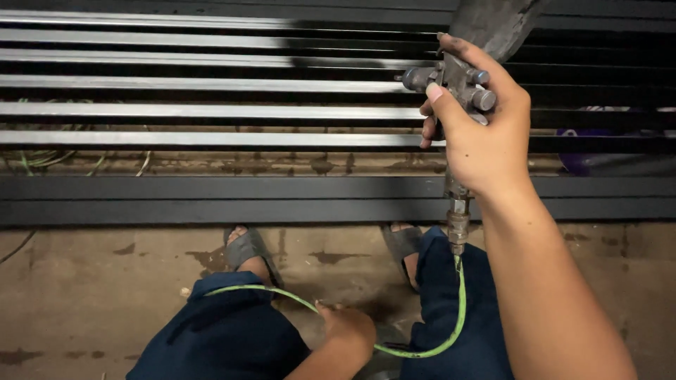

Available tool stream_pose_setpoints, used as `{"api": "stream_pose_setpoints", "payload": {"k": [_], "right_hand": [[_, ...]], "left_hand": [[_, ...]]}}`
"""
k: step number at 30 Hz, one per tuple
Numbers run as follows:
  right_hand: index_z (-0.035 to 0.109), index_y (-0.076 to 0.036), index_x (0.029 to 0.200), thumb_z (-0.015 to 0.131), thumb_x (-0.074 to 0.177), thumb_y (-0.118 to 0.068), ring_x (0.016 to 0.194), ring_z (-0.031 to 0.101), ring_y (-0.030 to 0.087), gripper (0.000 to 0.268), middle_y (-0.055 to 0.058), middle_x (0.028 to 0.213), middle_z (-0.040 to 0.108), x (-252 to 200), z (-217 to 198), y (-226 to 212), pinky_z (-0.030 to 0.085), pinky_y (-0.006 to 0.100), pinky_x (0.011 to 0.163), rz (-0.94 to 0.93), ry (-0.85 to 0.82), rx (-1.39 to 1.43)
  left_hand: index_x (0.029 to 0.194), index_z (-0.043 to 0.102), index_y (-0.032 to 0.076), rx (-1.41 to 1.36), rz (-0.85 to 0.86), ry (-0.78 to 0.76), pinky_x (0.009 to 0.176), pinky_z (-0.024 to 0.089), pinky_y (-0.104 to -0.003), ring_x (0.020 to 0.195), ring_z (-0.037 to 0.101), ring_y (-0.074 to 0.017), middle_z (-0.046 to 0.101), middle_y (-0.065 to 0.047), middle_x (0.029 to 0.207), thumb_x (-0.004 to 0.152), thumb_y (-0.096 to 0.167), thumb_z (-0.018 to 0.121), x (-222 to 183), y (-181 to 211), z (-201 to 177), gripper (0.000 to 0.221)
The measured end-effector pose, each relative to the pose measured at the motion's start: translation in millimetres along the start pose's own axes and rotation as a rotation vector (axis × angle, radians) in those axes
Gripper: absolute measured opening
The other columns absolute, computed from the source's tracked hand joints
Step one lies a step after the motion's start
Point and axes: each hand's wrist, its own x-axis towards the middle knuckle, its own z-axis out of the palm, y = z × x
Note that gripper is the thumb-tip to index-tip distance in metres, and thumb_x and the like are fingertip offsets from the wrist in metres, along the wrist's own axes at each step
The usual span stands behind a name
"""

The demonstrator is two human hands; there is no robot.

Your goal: Spray painting a set of metal bars laid out on the floor using a pneumatic spray gun.

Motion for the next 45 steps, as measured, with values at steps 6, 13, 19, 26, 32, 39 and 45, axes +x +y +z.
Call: {"api": "stream_pose_setpoints", "payload": {"k": [6,13,19,26,32,39,45], "right_hand": [[0.057,-0.005,0.147,0.059,0.108,0.001,0.06,0.061,0.018,0.041,0.012,0.082,0.062,-2,-18,8,0.061,0.03,0.059,-0.039,0.011,-0.026],[0.058,-0.008,0.147,0.059,0.108,0.001,0.059,0.061,0.018,0.04,0.012,0.083,0.064,-4,-33,9,0.061,0.03,0.06,-0.002,0.042,-0.046],[0.059,-0.003,0.144,0.061,0.106,0.006,0.06,0.06,0.02,0.039,0.018,0.097,0.065,-1,-45,22,0.061,0.031,0.053,-0.042,0.079,0.017],[0.057,0.001,0.144,0.058,0.107,0.009,0.062,0.06,0.02,0.038,0.015,0.116,0.06,1,-64,27,0.06,0.031,0.054,-0.084,0.114,-0.046],[0.06,-0.005,0.147,0.06,0.109,0.009,0.061,0.062,0.02,0.041,0.016,0.085,0.063,6,-87,45,0.06,0.031,0.055,-0.056,0.184,-0.07],[0.054,0.001,0.152,0.055,0.114,0.012,0.06,0.058,0.026,0.04,0.023,0.088,0.06,6,-102,50,0.06,0.037,0.059,-0.133,0.127,-0.101],[0.055,-0.003,0.151,0.057,0.113,0.007,0.065,0.063,0.023,0.04,0.02,0.086,0.062,4,-92,35,0.062,0.034,0.06,-0.053,0.093,-0.07]], "left_hand": [[0.161,0.038,0.01,0.023,0.045,-0.008,0.12,0.006,-0.084,0.158,0.008,-0.0454,0.013,-0.02,0.172,0.102,0.027,0.055,-26,6,-7,0.064],[0.156,0.046,0.008,0.022,-0.025,-0.008,0.12,0.004,-0.081,0.155,0.019,-0.0462,0.028,-0.021,0.167,0.101,0.03,0.057,-18,15,-8,0.06],[0.165,0.029,0.01,0.037,-0.054,0.018,0.12,0.003,-0.082,0.158,0.011,-0.045,0.017,-0.019,0.172,0.1,0.03,0.06,-13,21,-7,0.074],[0.164,0.03,0.011,0.029,-0.026,0.012,0.122,0.004,-0.079,0.157,0.013,-0.0441,0.016,-0.017,0.172,0.102,0.03,0.056,-25,23,-13,0.071],[0.165,0.03,0.014,0.054,-0.022,0.03,0.122,0.005,-0.08,0.158,0.01,-0.0441,0.016,-0.016,0.172,0.101,0.03,0.058,-20,26,-11,0.071],[0.157,0.045,0.009,0.075,0.016,0.066,0.124,0.008,-0.075,0.153,0.021,-0.0467,0.028,-0.021,0.166,0.104,0.028,0.057,-28,24,-13,0.058],[0.163,0.033,0.008,0.102,0.035,0.024,0.125,0.007,-0.074,0.156,0.016,-0.0458,0.016,-0.022,0.171,0.104,0.029,0.055,-30,22,-15,0.066]]}}
